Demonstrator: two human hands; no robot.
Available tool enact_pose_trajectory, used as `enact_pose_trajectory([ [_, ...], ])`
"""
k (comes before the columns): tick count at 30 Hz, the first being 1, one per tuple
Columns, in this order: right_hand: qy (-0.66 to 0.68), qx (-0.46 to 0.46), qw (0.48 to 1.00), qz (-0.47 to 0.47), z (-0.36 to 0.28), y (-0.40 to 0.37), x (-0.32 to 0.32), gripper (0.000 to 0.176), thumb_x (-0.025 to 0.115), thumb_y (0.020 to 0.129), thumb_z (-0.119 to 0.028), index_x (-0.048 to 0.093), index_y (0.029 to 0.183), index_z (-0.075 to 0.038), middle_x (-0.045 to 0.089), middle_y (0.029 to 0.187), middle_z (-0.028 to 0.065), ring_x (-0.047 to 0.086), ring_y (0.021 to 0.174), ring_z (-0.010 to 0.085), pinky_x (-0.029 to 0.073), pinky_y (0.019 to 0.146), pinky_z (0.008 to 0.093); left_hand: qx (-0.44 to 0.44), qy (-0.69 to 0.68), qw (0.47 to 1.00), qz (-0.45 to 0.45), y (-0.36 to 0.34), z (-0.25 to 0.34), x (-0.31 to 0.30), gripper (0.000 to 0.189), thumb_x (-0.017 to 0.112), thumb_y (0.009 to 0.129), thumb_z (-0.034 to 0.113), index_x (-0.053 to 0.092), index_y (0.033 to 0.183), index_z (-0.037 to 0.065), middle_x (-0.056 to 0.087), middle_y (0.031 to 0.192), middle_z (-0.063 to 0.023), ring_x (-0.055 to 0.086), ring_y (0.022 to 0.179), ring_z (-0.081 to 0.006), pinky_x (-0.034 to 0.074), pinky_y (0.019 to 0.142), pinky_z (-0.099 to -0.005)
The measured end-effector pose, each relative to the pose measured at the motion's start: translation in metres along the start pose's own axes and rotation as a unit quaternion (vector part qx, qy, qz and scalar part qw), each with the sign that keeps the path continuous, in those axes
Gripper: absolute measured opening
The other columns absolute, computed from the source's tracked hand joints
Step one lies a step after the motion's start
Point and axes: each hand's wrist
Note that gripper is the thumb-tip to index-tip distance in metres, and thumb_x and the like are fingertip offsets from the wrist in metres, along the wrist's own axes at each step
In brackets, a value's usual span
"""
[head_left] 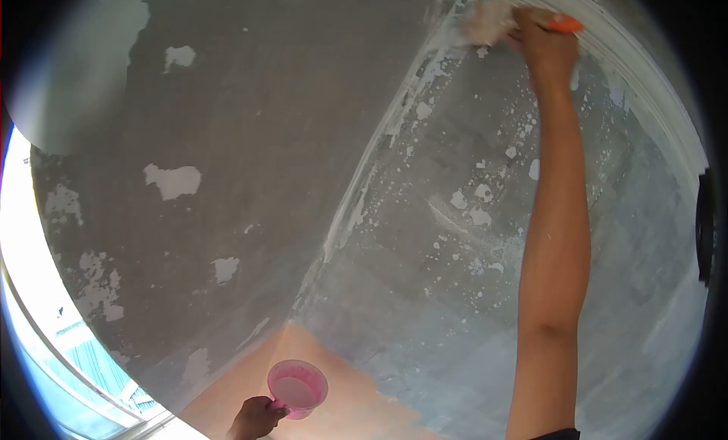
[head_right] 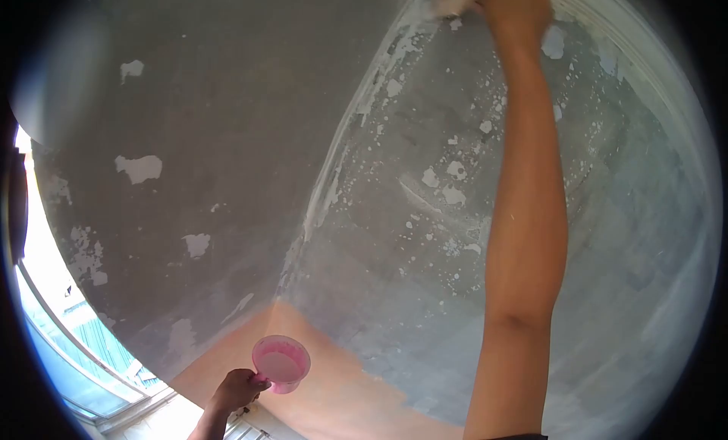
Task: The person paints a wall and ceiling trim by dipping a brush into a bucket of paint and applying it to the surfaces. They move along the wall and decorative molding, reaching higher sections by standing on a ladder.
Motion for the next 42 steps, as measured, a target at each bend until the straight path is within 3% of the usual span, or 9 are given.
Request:
enact_pose_trajectory([
  [12,-0.125,-0.033,0.990,0.053,-0.023,-0.002,-0.028,0.014,0.069,0.080,-0.011,0.059,0.082,-0.001,0.062,0.080,0.0101,0.064,0.070,0.0197,0.052,0.062,0.0315,0.012,0.007,1.000,0.003,0.016,-0.023,0.007,0.036,0.070,0.084,0.034,0.066,0.081,-0.001,0.066,0.070,-0.0088,0.064,0.066,-0.0181,0.050,0.063,-0.0336],
  [14,0.048,0.003,0.999,0.012,-0.026,-0.006,-0.029,0.015,0.069,0.079,-0.011,0.060,0.083,-0.001,0.062,0.080,0.0097,0.064,0.073,0.0197,0.052,0.064,0.0313,0.009,0.026,1.000,0.000,0.021,-0.024,0.008,0.036,0.071,0.083,0.034,0.066,0.081,-0.001,0.067,0.071,-0.0096,0.065,0.066,-0.0194,0.050,0.064,-0.0339],
  [18,0.032,0.008,0.999,0.027,0.004,-0.003,0.007,0.013,0.069,0.080,-0.008,0.060,0.084,0.001,0.063,0.081,0.0097,0.065,0.074,0.0209,0.052,0.065,0.0307,0.010,0.039,0.999,-0.001,0.025,-0.025,0.015,0.037,0.072,0.082,0.034,0.066,0.081,-0.002,0.066,0.071,-0.0116,0.065,0.067,-0.0222,0.050,0.065,-0.0352],
  [20,-0.160,-0.012,0.986,0.043,0.011,-0.022,0.016,0.013,0.069,0.080,-0.008,0.060,0.083,0.001,0.063,0.079,0.0095,0.064,0.072,0.0196,0.052,0.064,0.0308,0.051,0.072,0.996,0.012,0.027,-0.030,0.019,0.039,0.072,0.082,0.035,0.064,0.081,-0.004,0.065,0.071,-0.0157,0.064,0.068,-0.0251,0.049,0.065,-0.0369],
  [24,0.058,-0.050,0.996,0.039,0.025,-0.063,0.001,0.016,0.069,0.082,-0.008,0.062,0.089,0.005,0.065,0.082,0.0127,0.066,0.072,0.0222,0.057,0.068,0.0335,0.041,0.048,0.998,0.007,0.015,-0.024,0.018,0.042,0.071,0.082,0.037,0.063,0.080,-0.004,0.063,0.074,-0.0203,0.064,0.071,-0.0300,0.048,0.066,-0.0400],
  [29,0.104,0.101,0.989,0.000,0.020,-0.219,-0.012,0.016,0.066,0.087,-0.004,0.063,0.099,0.006,0.067,0.095,0.0126,0.067,0.082,0.0205,0.062,0.074,0.0347,0.066,0.066,0.995,0.040,0.017,-0.049,0.029,0.039,0.071,0.084,0.035,0.064,0.080,-0.002,0.064,0.067,-0.0150,0.064,0.063,-0.0232,0.049,0.062,-0.0375],
  [31,0.115,0.173,0.978,-0.007,0.024,-0.302,-0.012,0.011,0.070,0.084,-0.003,0.066,0.093,0.003,0.067,0.088,0.0071,0.065,0.078,0.0146,0.057,0.068,0.0272,0.040,0.037,0.998,0.017,0.017,-0.052,0.029,0.042,0.070,0.083,0.038,0.064,0.085,-0.003,0.065,0.080,-0.0241,0.064,0.077,-0.0381,0.049,0.070,-0.0442],
  [35,0.051,0.186,0.968,-0.159,0.029,-0.448,-0.020,0.017,0.074,0.079,0.000,0.067,0.094,-0.001,0.068,0.088,0.0071,0.065,0.080,0.0138,0.052,0.073,0.0280,0.031,0.047,0.998,0.019,0.017,-0.065,0.030,0.041,0.070,0.083,0.037,0.065,0.086,-0.004,0.065,0.080,-0.0237,0.065,0.078,-0.0375,0.050,0.071,-0.0429],
  [42,0.043,0.216,0.942,-0.253,0.043,-0.468,-0.001,0.013,0.072,0.079,0.001,0.068,0.091,0.000,0.070,0.086,0.0109,0.067,0.080,0.0154,0.053,0.074,0.0284,0.014,0.042,0.999,0.019,0.019,-0.077,0.033,0.040,0.071,0.082,0.035,0.066,0.084,-0.004,0.066,0.078,-0.0237,0.066,0.076,-0.0369,0.051,0.071,-0.0429],
])
Point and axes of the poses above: each hand's wrist, its own y-axis towards the middle knuckle, its own x-axis out of the palm, z = x × y
